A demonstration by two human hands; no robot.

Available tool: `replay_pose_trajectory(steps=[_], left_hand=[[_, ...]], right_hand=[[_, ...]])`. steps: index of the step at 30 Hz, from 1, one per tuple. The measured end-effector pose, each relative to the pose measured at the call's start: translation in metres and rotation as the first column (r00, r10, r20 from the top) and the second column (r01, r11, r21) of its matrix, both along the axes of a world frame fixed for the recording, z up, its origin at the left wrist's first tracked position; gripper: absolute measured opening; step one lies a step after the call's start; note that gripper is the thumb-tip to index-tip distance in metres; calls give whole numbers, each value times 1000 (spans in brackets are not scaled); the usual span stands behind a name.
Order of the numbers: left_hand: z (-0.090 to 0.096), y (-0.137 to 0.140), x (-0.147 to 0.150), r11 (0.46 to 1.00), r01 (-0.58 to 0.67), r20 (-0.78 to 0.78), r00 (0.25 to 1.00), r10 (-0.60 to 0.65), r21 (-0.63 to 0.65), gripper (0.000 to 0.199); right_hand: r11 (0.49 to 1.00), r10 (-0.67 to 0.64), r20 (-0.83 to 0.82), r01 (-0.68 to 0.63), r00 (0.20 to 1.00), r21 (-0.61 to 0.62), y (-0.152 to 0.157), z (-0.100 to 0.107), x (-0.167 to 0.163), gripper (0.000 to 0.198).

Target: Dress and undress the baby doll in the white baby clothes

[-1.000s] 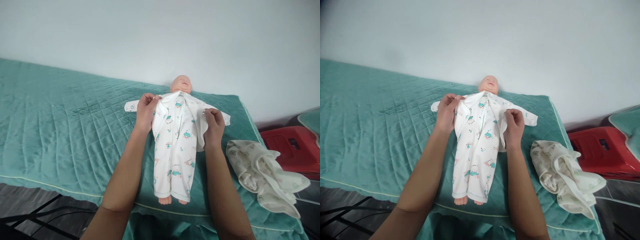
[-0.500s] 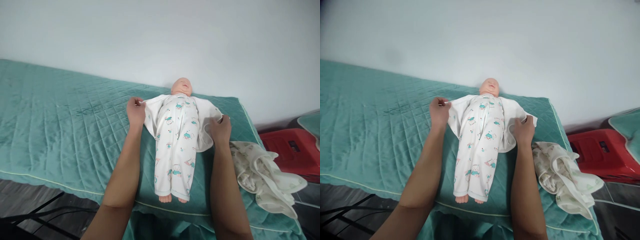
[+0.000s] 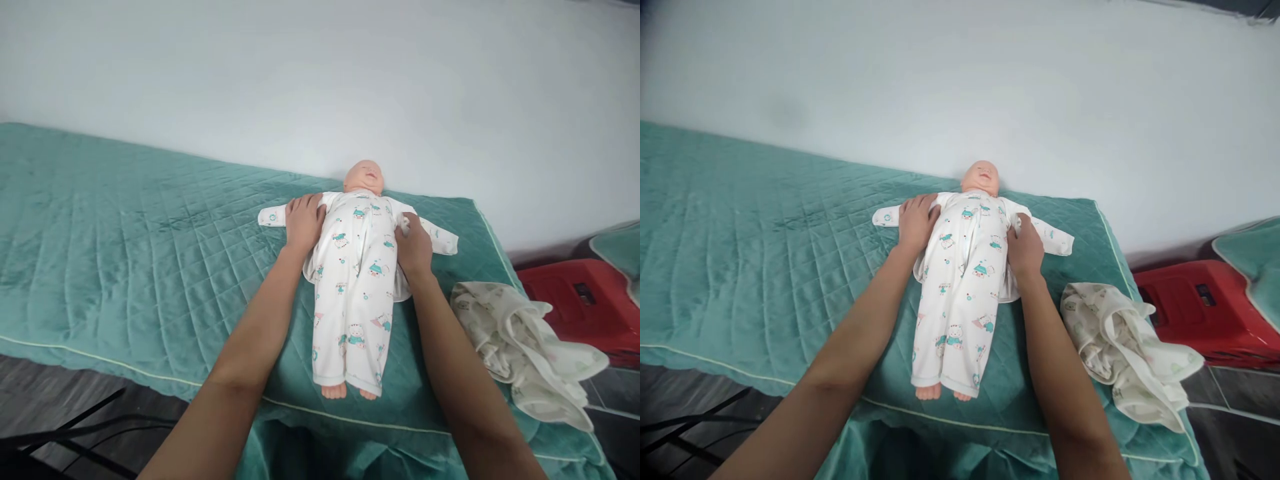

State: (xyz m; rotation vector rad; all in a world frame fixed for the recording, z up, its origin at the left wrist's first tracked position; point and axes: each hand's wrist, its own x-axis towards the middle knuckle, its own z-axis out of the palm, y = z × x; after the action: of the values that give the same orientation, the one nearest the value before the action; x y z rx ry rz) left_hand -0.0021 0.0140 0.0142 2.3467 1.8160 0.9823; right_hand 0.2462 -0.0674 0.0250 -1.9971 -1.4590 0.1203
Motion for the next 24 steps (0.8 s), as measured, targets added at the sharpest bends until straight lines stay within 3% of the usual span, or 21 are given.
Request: replay_pose_trajectory(steps=[3, 5, 9, 12, 14, 16, 19, 22, 24], left_hand=[[1, 3, 0, 999, -53, -12, 999, 53, -8, 37], [2, 7, 0, 995, -99, -1, 995, 99, -20, 33], [2, 18, -11, 987, -152, 61, 986, 154, -50, 27], [1, 23, -23, 972, -216, 104, 969, 225, -97, 28], [3, 22, -27, 964, -239, 116, 961, 252, -117, 29], [8, 18, -25, 977, -201, 135, 968, 210, -73, 31], [15, 9, -14, 999, -12, 131, 991, 6, 47, 35], [16, 3, -4, 987, 159, 44, 986, -160, 23, 40], [13, 3, -2, 987, 160, 4, 987, -160, -19, 42]], right_hand=[[999, -4, 50, 2, 999, 35, 4, 0, 16, 47], [994, -87, 55, 82, 995, 77, 4, -1, 31, 45], [971, -238, 53, 236, 970, 43, -1, -3, 50, 43], [967, -235, 130, 218, 963, 135, -6, -1, 48, 45], [968, -168, 208, 121, 963, 221, -7, 2, 39, 45], [970, -18, 296, -54, 955, 236, -4, 3, 29, 43], [958, 190, 368, -254, 910, 135, 7, 1, 15, 44], [972, 189, 355, -226, 916, 68, 22, -4, 13, 46], [985, 142, 337, -166, 931, 44, 29, -6, 21, 46]])
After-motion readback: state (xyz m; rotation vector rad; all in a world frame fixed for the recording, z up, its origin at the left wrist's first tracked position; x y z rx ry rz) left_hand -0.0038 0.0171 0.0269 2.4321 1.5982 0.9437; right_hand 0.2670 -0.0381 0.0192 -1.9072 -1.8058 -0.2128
